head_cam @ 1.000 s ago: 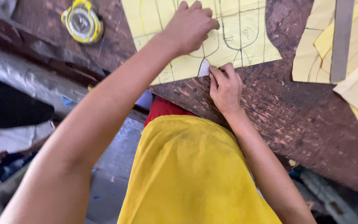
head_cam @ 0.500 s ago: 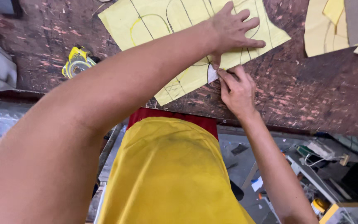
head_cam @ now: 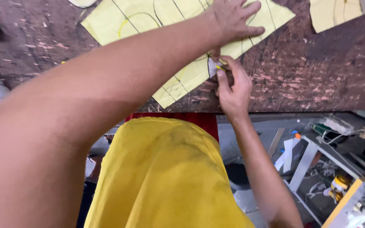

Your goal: The person traces outlines on yellow paper patterns using a pencil and a small curved template, then uses a ruler to draw straight lines and a tape measure to mark measurements. The person handles multiple pattern pieces on a wooden workbench.

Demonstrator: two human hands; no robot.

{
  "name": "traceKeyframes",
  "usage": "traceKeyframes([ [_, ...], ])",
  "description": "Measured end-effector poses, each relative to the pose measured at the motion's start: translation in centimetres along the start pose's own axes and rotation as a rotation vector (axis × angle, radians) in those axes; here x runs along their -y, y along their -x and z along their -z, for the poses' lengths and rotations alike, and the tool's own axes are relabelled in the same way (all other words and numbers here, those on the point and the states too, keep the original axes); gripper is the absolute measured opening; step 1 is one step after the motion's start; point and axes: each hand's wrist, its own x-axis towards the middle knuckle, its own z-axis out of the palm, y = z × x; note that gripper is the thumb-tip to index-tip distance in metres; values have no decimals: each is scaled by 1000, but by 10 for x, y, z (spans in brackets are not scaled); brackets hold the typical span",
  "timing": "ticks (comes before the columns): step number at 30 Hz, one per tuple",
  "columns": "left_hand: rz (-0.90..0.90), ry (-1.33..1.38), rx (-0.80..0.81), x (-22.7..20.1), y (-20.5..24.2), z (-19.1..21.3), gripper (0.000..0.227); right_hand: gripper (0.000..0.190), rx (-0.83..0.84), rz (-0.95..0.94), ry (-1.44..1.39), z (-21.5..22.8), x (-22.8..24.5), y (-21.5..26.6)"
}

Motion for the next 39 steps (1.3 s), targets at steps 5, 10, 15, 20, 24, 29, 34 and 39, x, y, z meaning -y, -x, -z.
traceKeyframes([
  [5, 6, 28, -51, -4, -9, -16, 147, 15, -125, 17, -46, -23, 18, -1],
  [10, -4, 116, -114, -6, -18, -33, 140, 13, -237, 375, 149, -38, 9, 1],
  [15, 17, 277, -177, -6, -23, -43, 131, 17, -272, 385, 190, -50, -6, -2],
  [20, -23, 217, -217, -6, -20, -41, 139, 17, -299, 382, 243, -54, -9, -3],
  [24, 5, 78, -101, -11, -24, -38, 143, 17, -297, 382, 249, -57, -10, -5],
  [29, 37, 145, -68, -16, -24, -41, 141, 18, -250, 342, 263, -54, -10, -3],
  [34, 1, 58, -143, -11, -23, -43, 143, 20, -192, 357, 249, -46, -7, 5],
  [39, -13, 249, -35, -10, -29, -45, 142, 20, -164, 392, 221, -40, -4, 12],
])
